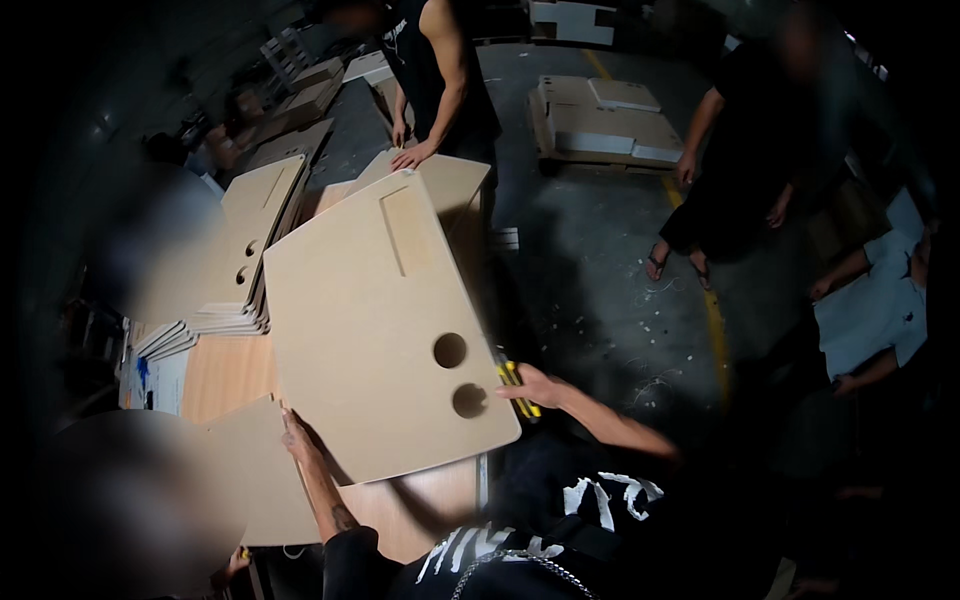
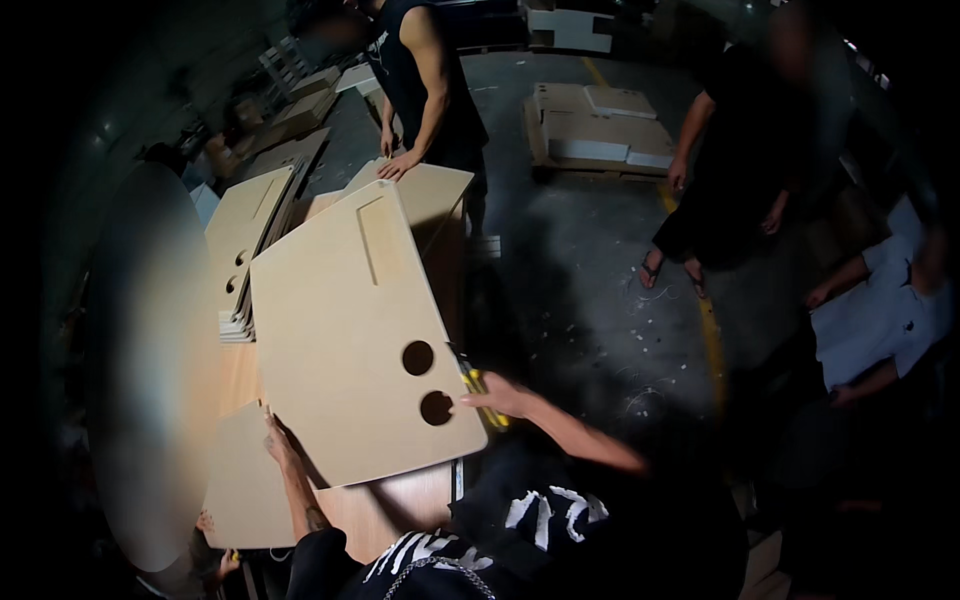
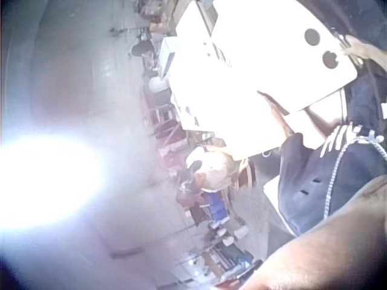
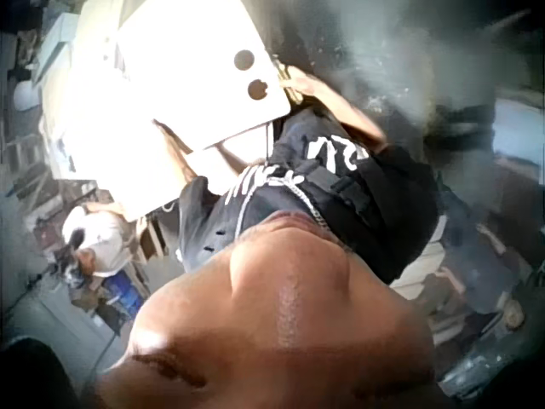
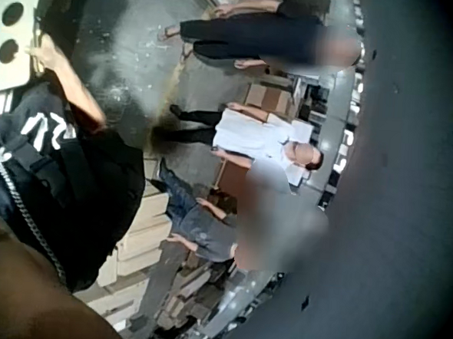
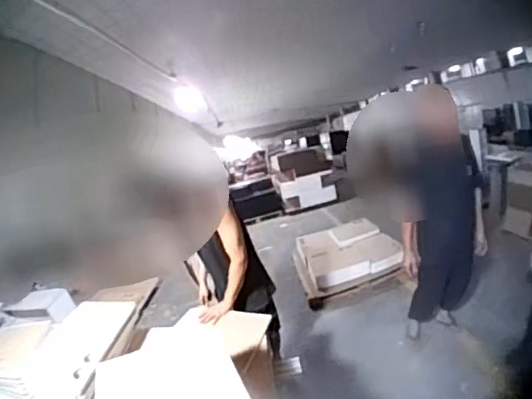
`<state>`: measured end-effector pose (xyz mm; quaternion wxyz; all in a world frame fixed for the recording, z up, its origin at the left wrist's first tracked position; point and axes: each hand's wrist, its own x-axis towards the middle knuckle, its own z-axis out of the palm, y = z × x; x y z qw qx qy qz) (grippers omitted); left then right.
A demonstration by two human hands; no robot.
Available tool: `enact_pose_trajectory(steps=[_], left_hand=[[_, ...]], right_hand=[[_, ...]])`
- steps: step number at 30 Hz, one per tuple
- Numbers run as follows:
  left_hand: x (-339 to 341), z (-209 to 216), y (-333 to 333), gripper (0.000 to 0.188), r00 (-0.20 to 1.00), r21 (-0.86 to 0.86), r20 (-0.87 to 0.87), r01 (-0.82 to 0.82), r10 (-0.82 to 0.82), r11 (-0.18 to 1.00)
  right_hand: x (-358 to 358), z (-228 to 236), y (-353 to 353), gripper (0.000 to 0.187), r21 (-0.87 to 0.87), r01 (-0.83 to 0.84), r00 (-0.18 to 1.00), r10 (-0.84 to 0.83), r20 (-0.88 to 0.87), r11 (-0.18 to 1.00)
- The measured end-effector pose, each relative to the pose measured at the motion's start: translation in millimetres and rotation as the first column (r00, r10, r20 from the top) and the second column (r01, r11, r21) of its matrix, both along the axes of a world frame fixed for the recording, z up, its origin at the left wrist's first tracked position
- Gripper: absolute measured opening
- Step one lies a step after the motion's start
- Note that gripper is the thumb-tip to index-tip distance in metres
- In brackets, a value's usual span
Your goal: The person carries wooden panels across a workshop and uses a utility knife to trim excess material from the edges and around pre-cut holes on a panel.
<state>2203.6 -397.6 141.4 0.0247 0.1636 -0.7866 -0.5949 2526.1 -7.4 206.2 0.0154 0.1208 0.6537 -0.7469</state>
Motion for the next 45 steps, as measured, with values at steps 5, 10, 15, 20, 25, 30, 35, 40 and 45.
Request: enact_pose_trajectory(steps=[5, 10, 15, 20, 25, 30, 35, 40, 45], left_hand=[[76, -6, -13, 0.055, 0.982, 0.001, -0.185, 0.020, -0.020, 1.000], [181, 70, -3, 0.060, 0.975, -0.328, -0.178, 0.069, -0.134, 0.942], [169, 68, -21, 0.062, 0.990, -0.660, -0.018, 0.092, -0.138, 0.746], [183, 37, -16, 0.070, 0.976, -0.752, 0.154, 0.217, -0.154, 0.622], [154, -11, -19, 0.069, 0.957, -0.713, 0.233, 0.288, -0.171, 0.639], [116, -42, -36, 0.067, 0.938, -0.706, 0.257, 0.346, -0.232, 0.618], [78, -62, -25, 0.053, 0.896, -0.826, 0.065, 0.296, -0.439, 0.480], [79, -55, 38, 0.029, 0.765, -0.815, -0.164, 0.252, -0.623, 0.522], [106, -99, 101, 0.045, 0.707, -0.822, -0.112, 0.328, -0.698, 0.465]], right_hand=[[68, -86, -11, 0.028, -0.174, 0.369, 0.918, -0.329, 0.221, 0.913], [126, -106, -31, 0.020, -0.429, 0.554, 0.826, -0.409, 0.387, 0.714], [150, -127, -56, 0.019, -0.507, 0.581, 0.800, -0.331, 0.501, 0.637], [189, -145, -73, 0.011, -0.540, 0.599, 0.777, -0.268, 0.570, 0.591], [203, -134, -85, 0.018, -0.559, 0.457, 0.851, -0.157, 0.502, 0.691], [189, -131, -115, 0.021, -0.550, 0.392, 0.853, -0.068, 0.517, 0.737], [159, -133, -140, 0.018, -0.513, 0.453, 0.828, -0.131, 0.545, 0.730], [145, -144, -145, 0.019, -0.481, 0.510, 0.797, -0.180, 0.577, 0.713], [134, -159, -158, 0.028, -0.481, 0.509, 0.780, -0.145, 0.609, 0.714]])
